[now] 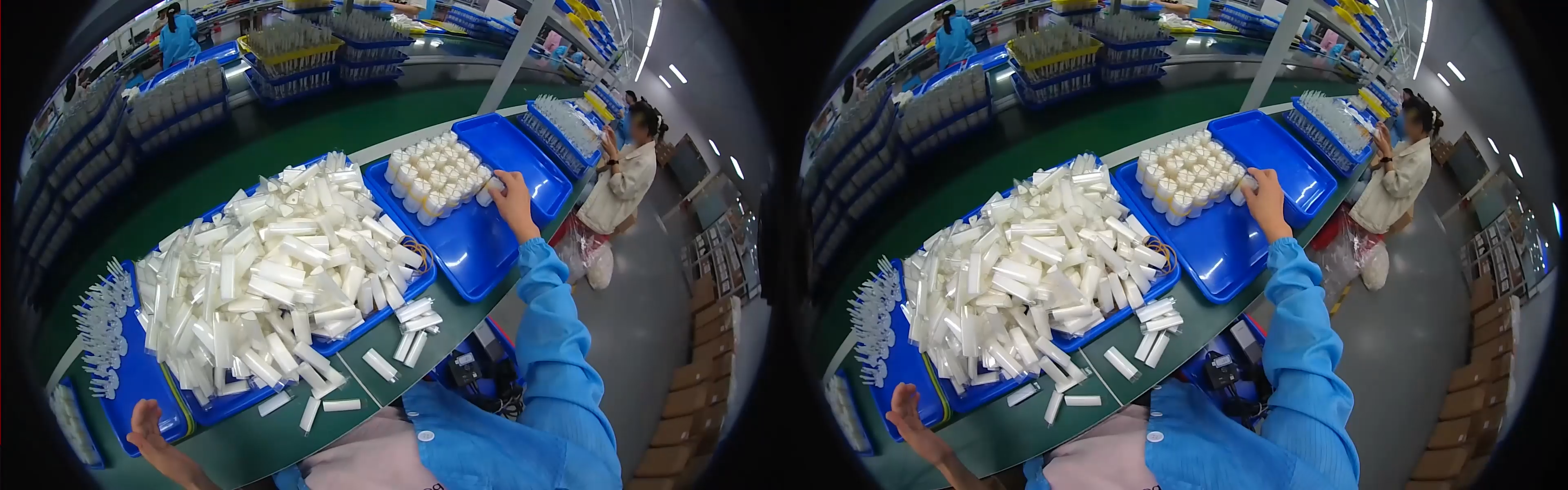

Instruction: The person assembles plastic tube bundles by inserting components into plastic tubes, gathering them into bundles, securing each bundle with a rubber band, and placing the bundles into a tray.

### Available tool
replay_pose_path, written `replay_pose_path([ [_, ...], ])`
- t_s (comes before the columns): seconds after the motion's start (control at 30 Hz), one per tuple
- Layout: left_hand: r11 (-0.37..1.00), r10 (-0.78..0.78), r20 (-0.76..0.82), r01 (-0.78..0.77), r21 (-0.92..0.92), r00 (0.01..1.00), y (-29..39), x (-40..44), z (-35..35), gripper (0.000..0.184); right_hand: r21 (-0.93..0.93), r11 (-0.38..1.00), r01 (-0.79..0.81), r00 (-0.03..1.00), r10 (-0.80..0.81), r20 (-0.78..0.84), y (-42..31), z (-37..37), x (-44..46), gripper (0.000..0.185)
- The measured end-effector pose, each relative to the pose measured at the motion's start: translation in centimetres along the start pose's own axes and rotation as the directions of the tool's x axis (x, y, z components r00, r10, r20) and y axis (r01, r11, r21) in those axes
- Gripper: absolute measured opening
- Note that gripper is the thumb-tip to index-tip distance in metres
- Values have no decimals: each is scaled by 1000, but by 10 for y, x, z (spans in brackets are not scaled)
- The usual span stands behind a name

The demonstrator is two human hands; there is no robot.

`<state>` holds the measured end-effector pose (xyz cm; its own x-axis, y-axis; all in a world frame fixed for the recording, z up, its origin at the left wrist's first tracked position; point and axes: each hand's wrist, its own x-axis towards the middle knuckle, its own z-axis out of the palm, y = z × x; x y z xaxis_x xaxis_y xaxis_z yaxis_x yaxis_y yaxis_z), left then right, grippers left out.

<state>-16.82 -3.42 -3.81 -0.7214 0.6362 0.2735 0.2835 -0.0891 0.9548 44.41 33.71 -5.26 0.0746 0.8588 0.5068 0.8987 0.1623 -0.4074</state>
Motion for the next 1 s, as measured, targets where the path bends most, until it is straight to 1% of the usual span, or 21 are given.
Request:
replay_pose_path([
  [0.13, 994, -7, -50, 13, 106, 999, -11, 16, -6, 58, 47, 999, 9, 1000, -8, -20, -7, -7, -6, 51],
  [0.17, 994, -6, -49, 11, 106, 999, -15, 23, -13, 58, 60, 998, -13, 998, 17, -67, -6, -8, -7, 52],
  [0.23, 979, -16, 46, 7, 204, 999, -25, 42, -31, 41, 78, 996, -34, 992, 43, -116, -16, -15, -10, 54],
  [0.27, 978, -13, 44, 4, 207, 999, -29, 54, -38, 41, 180, 979, -91, 989, 109, -96, -26, -24, -14, 53],
  [0.3, 947, -43, 127, 0, 320, 991, -32, 67, -44, 34, 279, 949, -149, 982, 174, -68, -37, -31, -19, 52],
  [0.33, 903, -84, 207, -13, 429, 975, -35, 79, -50, 27, 283, 947, -152, 982, 178, -65, -44, -35, -24, 52],
  [0.4, 903, -36, 204, -56, 425, 978, -52, 94, -53, 27, 447, 891, -82, 990, 123, -64, -58, -42, -37, 49],
  [0.43, 742, 94, 216, -213, 636, 972, -59, 102, -54, 29, 451, 888, -92, 990, 131, -56, -73, -48, -46, 49],
  [0.47, 502, 210, 264, -335, 797, 941, -64, 109, -58, 32, 536, 837, -115, 991, 136, 1, -92, -57, -57, 42],
  [0.5, 484, 201, 273, -337, 808, 941, -72, 119, -62, 32, 615, 775, -146, 988, 139, 61, -106, -64, -68, 35],
  [0.53, 449, 202, 268, -333, 829, 942, -78, 130, -63, 31, 621, 765, -171, 985, 154, 82, -115, -69, -78, 35],
  [0.6, 396, 195, 277, -334, 855, 941, -78, 142, -67, 31, 607, 767, -207, 952, 15, 305, -125, -75, -99, 19],
  [0.63, 349, 158, 248, -289, 892, 956, -74, 146, -65, 27, 608, 775, -173, 939, -56, 338, -128, -71, -108, 9],
  [0.67, 301, 126, 215, -244, 922, 968, -72, 148, -64, 23, 610, 770, -186, 937, -48, 346, -134, -70, -116, 9],
  [0.7, 293, 238, 271, -335, 895, 933, -75, 151, -64, 18, 592, 793, -140, 906, -139, 400, -141, -70, -123, 8],
  [0.73, 286, 234, 279, -341, 896, 931, -76, 153, -66, 18, 577, 812, -89, 864, -226, 451, -148, -71, -129, 7],
  [0.8, 192, 247, 295, -345, 919, 923, -74, 159, -64, 15, 534, 843, -66, 849, -234, 474, -158, -66, -137, 7],
  [0.87, 186, 281, 289, -348, 919, 915, -73, 162, -65, 16, 469, 881, 61, 836, -301, 458, -162, -57, -142, 7],
  [0.9, 185, 316, 280, -349, 919, 906, -70, 163, -65, 18, 418, 899, 126, 831, -326, 450, -160, -51, -145, 12],
  [0.93, 180, 317, 283, -351, 919, 905, -67, 162, -66, 18, 422, 898, 123, 832, -325, 449, -159, -48, -147, 12],
  [1.0, 489, 308, 160, -300, 819, 938, -59, 158, -70, 23, 294, 920, 257, 833, -365, 415, -160, -43, -150, 21],
])
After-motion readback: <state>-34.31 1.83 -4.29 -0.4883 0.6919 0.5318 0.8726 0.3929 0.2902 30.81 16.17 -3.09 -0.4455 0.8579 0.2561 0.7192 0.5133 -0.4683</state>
